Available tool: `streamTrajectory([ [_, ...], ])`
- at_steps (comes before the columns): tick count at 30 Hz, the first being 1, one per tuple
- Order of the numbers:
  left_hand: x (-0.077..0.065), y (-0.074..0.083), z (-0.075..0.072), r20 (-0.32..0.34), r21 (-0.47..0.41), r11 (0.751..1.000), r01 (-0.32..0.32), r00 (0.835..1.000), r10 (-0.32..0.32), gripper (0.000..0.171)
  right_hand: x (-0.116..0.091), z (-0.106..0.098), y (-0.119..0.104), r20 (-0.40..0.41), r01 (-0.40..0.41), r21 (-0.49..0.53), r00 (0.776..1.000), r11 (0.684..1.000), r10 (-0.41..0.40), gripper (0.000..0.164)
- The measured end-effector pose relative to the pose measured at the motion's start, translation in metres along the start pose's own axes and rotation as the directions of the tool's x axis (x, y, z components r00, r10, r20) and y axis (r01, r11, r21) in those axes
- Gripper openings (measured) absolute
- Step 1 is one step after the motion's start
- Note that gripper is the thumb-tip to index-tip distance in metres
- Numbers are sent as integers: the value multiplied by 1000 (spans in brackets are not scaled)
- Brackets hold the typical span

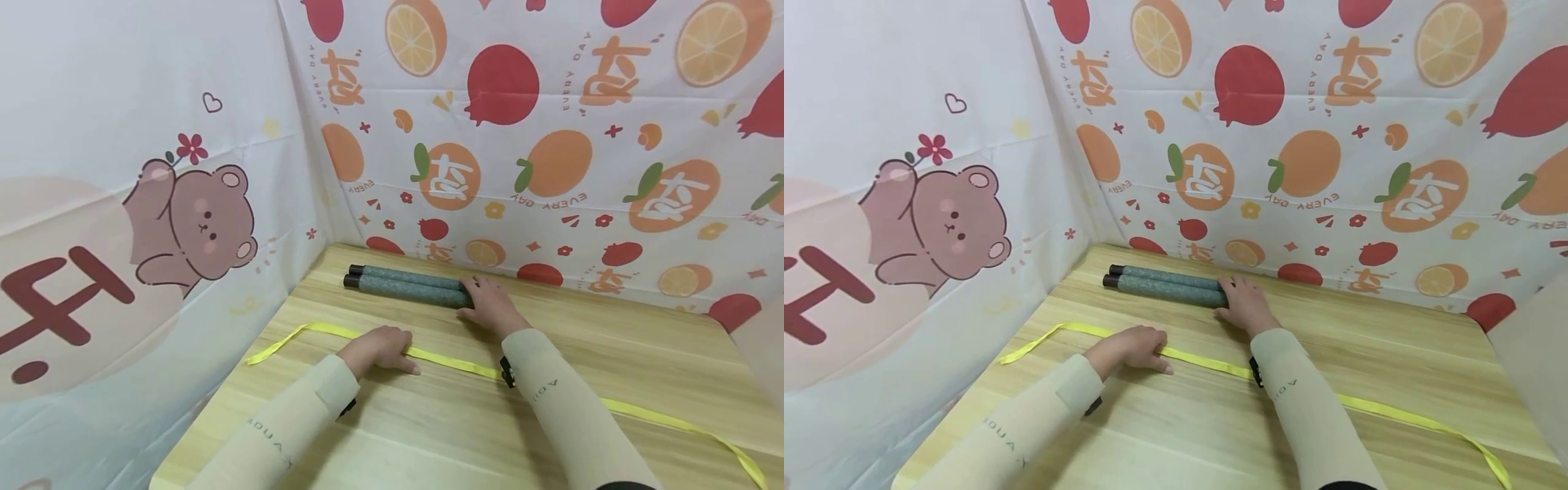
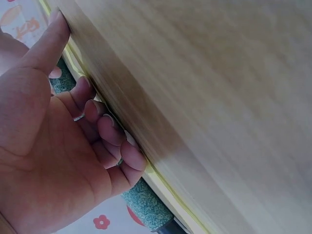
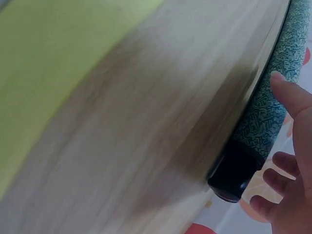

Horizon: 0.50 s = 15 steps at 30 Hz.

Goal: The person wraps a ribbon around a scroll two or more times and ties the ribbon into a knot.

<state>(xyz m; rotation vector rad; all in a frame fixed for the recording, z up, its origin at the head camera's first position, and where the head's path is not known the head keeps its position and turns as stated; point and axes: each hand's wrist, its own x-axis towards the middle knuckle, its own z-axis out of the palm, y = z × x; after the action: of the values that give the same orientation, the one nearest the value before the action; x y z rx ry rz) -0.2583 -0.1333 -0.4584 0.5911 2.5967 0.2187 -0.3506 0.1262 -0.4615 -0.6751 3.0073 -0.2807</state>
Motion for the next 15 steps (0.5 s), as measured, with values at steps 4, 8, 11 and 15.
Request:
streamTrajectory([
  [4,0,0,1,-19,9,1000,-16,1000,16,47,5,4,0,19,-40,-8,999,999,40,87],
  [8,0,1,2,-24,10,1000,-17,1000,17,47,8,7,0,40,-60,-14,997,998,60,91],
  [11,-1,1,3,-21,14,1000,-10,1000,11,47,10,9,-1,55,-61,3,997,998,60,95],
  [15,-2,2,3,-24,22,1000,-7,1000,7,47,15,10,-2,64,-55,33,997,998,53,100],
])
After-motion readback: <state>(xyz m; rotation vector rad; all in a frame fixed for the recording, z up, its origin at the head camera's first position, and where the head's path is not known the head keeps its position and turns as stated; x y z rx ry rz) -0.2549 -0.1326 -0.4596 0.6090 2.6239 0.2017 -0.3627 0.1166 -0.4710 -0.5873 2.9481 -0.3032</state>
